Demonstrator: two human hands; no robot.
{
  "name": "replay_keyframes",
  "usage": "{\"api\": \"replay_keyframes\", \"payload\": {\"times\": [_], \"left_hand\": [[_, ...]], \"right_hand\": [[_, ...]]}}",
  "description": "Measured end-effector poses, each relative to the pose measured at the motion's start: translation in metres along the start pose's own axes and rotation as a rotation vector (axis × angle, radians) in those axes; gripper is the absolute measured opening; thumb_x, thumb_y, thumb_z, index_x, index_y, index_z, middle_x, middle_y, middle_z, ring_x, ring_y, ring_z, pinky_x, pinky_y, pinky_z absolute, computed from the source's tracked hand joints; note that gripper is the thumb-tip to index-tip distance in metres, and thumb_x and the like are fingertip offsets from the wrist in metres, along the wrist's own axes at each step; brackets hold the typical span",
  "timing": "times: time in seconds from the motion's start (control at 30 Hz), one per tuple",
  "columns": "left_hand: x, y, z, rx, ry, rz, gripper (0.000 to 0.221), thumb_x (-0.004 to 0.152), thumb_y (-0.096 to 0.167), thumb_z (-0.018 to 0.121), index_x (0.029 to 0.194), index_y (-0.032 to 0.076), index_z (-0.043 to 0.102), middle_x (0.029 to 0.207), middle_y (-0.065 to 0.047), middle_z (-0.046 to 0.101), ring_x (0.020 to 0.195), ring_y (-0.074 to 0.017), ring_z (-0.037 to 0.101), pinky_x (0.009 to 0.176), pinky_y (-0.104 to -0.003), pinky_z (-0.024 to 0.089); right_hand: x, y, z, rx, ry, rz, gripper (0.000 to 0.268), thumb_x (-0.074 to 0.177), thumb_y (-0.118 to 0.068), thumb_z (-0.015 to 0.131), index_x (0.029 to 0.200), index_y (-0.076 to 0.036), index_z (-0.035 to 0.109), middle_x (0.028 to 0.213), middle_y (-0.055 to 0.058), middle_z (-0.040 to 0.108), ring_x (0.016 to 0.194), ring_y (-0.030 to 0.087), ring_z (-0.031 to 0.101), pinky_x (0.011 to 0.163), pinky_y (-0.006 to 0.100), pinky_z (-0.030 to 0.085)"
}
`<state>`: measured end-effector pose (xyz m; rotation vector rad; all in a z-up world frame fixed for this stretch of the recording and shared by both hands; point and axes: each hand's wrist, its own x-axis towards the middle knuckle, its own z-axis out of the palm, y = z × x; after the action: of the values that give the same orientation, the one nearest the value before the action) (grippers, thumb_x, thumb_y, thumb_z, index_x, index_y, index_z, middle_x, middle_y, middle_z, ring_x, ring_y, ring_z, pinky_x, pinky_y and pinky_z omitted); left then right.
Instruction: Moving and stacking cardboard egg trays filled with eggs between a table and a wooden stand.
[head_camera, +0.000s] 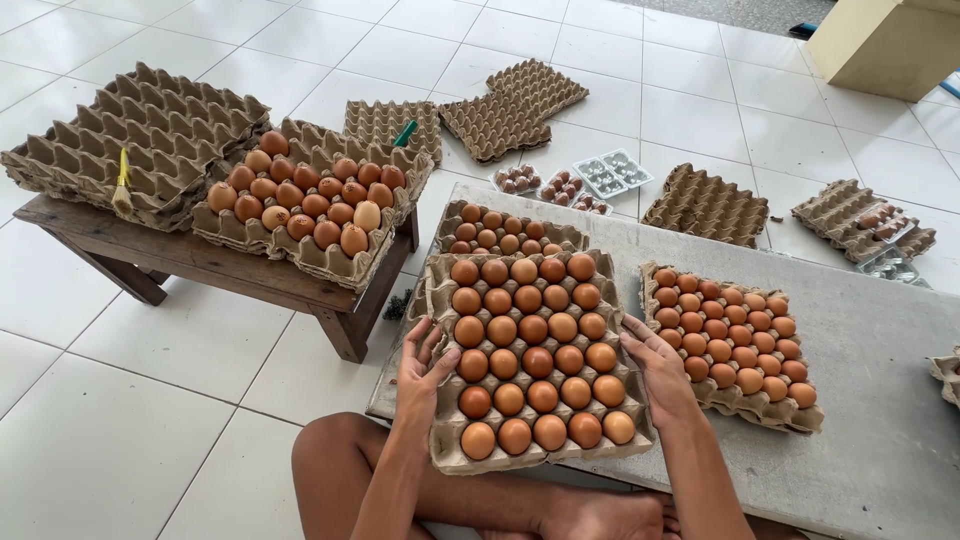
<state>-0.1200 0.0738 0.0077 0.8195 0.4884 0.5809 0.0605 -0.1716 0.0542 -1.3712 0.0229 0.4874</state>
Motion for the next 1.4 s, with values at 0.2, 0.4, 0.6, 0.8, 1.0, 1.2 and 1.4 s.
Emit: {"api": "replay_keyframes", "payload": {"times": [0.2,0.4,0.6,0.8,1.0,1.2,1.4], "left_hand": [[-0.025,0.037,0.005,0.090,0.087,-0.072,0.080,0.076,0.017,0.073,0.150,0.015,0.043,0.154,-0.010,0.056,0.133,-0.0196,0.058,0.110,-0.035,0.050],[-0.027,0.046,-0.006,0.074,0.122,-0.074,0.079,0.077,0.013,0.072,0.150,0.015,0.043,0.153,-0.009,0.057,0.130,-0.0206,0.060,0.108,-0.036,0.051],[-0.029,0.049,-0.005,0.060,0.152,-0.099,0.079,0.078,0.012,0.070,0.151,0.014,0.042,0.153,-0.008,0.056,0.129,-0.0208,0.060,0.108,-0.036,0.050],[-0.023,0.038,-0.013,0.071,0.148,-0.101,0.079,0.078,0.011,0.070,0.152,0.014,0.041,0.154,-0.009,0.055,0.131,-0.0203,0.058,0.110,-0.035,0.048],[-0.030,0.045,-0.011,0.036,0.163,-0.108,0.081,0.076,0.011,0.070,0.152,0.013,0.041,0.153,-0.009,0.056,0.128,-0.0220,0.060,0.107,-0.038,0.050],[-0.035,0.047,-0.027,0.042,0.187,-0.097,0.082,0.074,0.012,0.072,0.151,0.015,0.043,0.154,-0.010,0.055,0.132,-0.0212,0.058,0.110,-0.037,0.048],[-0.059,0.067,-0.031,0.026,0.273,-0.118,0.080,0.076,0.009,0.068,0.152,0.015,0.042,0.156,-0.009,0.053,0.130,-0.0231,0.058,0.108,-0.039,0.049]], "right_hand": [[0.001,0.003,0.019,0.051,0.014,0.074,0.053,0.092,-0.004,0.060,0.145,-0.004,0.056,0.127,0.022,0.068,0.107,0.028,0.066,0.095,0.037,0.054],[0.004,0.014,0.031,0.072,-0.029,0.084,0.051,0.093,-0.003,0.059,0.144,-0.003,0.057,0.127,0.021,0.068,0.107,0.028,0.066,0.094,0.038,0.054],[0.006,0.020,0.031,0.094,-0.035,0.127,0.051,0.094,-0.002,0.058,0.145,-0.005,0.057,0.126,0.022,0.068,0.103,0.029,0.066,0.090,0.040,0.056],[0.004,0.019,0.032,0.081,-0.024,0.130,0.053,0.092,-0.003,0.059,0.146,-0.004,0.056,0.128,0.022,0.068,0.105,0.029,0.066,0.092,0.040,0.055],[-0.001,0.018,0.037,0.069,-0.024,0.130,0.054,0.092,-0.003,0.059,0.146,-0.004,0.055,0.130,0.022,0.067,0.107,0.029,0.066,0.093,0.040,0.055],[-0.006,0.023,0.046,0.061,-0.049,0.152,0.054,0.092,-0.004,0.060,0.146,-0.005,0.054,0.131,0.021,0.067,0.107,0.029,0.065,0.093,0.040,0.054],[-0.010,0.036,0.059,0.041,-0.069,0.186,0.056,0.091,-0.004,0.061,0.147,-0.005,0.055,0.130,0.021,0.068,0.105,0.028,0.066,0.090,0.038,0.054]]}}
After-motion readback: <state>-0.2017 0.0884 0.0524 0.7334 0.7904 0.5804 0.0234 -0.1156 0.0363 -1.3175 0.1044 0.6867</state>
